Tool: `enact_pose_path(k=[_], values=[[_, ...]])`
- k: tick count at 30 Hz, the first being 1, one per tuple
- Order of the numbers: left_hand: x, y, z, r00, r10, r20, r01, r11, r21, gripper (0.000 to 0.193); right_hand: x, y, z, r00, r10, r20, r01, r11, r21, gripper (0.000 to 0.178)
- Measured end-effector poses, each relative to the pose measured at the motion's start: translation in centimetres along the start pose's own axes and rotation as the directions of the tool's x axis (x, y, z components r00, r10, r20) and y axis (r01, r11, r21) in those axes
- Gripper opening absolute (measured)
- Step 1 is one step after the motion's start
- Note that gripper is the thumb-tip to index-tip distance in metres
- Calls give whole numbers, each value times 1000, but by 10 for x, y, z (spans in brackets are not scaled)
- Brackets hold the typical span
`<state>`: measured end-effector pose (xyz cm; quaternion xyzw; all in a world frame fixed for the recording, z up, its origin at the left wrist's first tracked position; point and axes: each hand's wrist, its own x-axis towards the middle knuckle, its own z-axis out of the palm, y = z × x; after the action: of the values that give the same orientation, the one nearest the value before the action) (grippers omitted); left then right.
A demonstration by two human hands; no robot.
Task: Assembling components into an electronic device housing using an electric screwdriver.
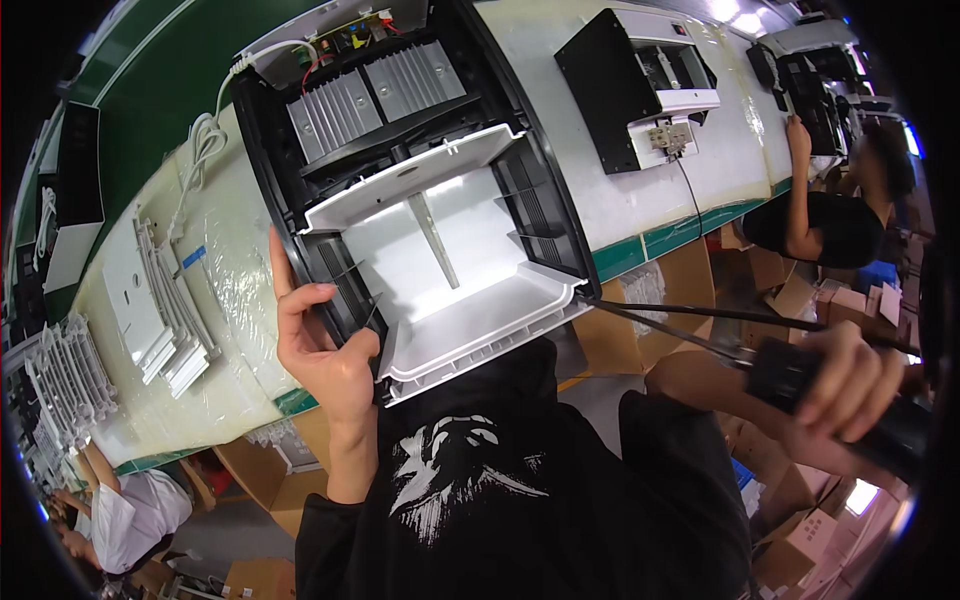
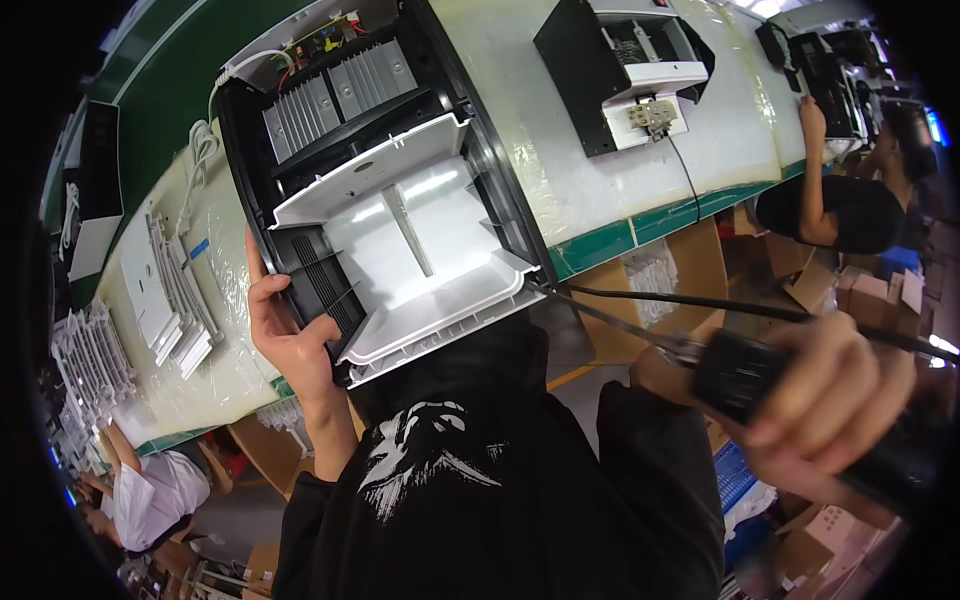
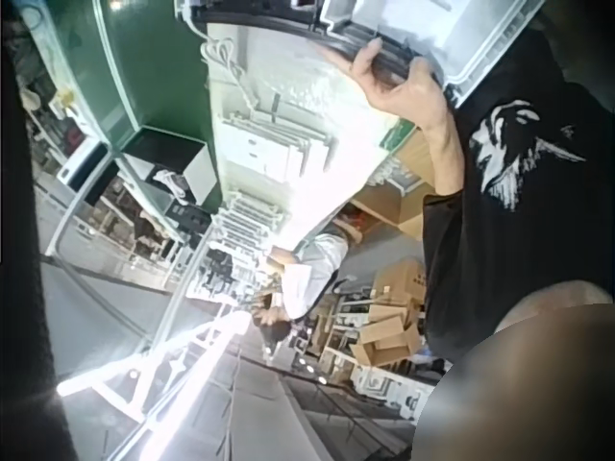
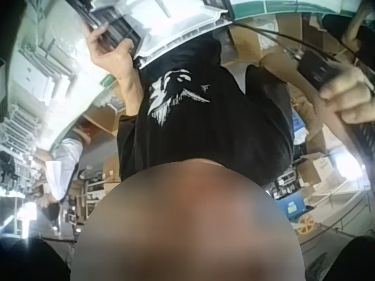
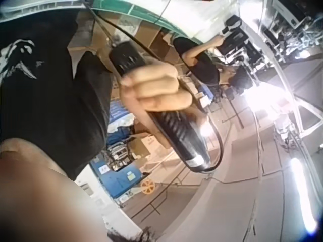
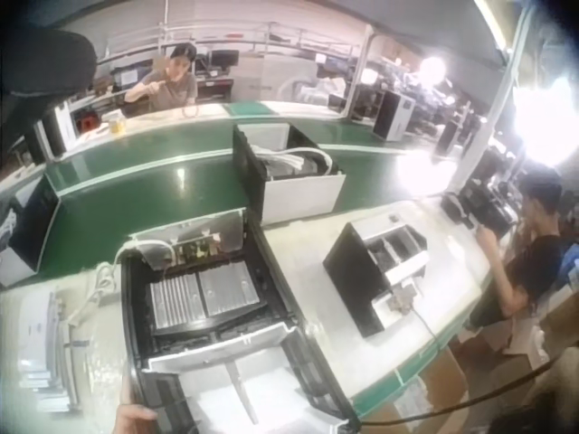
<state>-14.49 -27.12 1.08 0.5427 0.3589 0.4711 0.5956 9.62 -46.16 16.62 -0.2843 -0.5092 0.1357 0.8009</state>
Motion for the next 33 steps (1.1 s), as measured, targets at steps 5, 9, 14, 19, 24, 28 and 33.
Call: enact_pose_path(k=[5, 9, 14, 19, 24, 28, 33], values=[[2, 0, 7, 1000, 12, 18, -12, 1000, 5, 44, 17, -40, -60, 887, -413, -205, 266, 822, -503, 79], [2, -4, 7, 999, -5, 48, 3, 999, 51, 44, 20, -12, -113, 871, -396, -290, 157, 785, -600, 103], [0, -2, 3, 999, -25, 20, 23, 993, 112, 44, 22, 12, -151, 932, -203, -301, 6, 838, -545, 105], [0, -2, 5, 1000, -24, 12, 22, 993, 115, 44, 19, 34, -162, 933, -209, -293, -21, 781, -624, 100], [-2, -2, 14, 1000, -23, -8, 23, 994, 108, 43, 44, 46, -161, 945, -163, -284, 1, 869, -495, 101], [-6, 1, 20, 999, -28, -32, 31, 993, 118, 42, 97, 71, -167, 938, 58, -341, -281, 702, -655, 75], [-10, -4, 12, 1000, -19, -24, 21, 996, 89, 43, 105, 114, -80, 907, -228, -354, -160, 590, -791, 40]])
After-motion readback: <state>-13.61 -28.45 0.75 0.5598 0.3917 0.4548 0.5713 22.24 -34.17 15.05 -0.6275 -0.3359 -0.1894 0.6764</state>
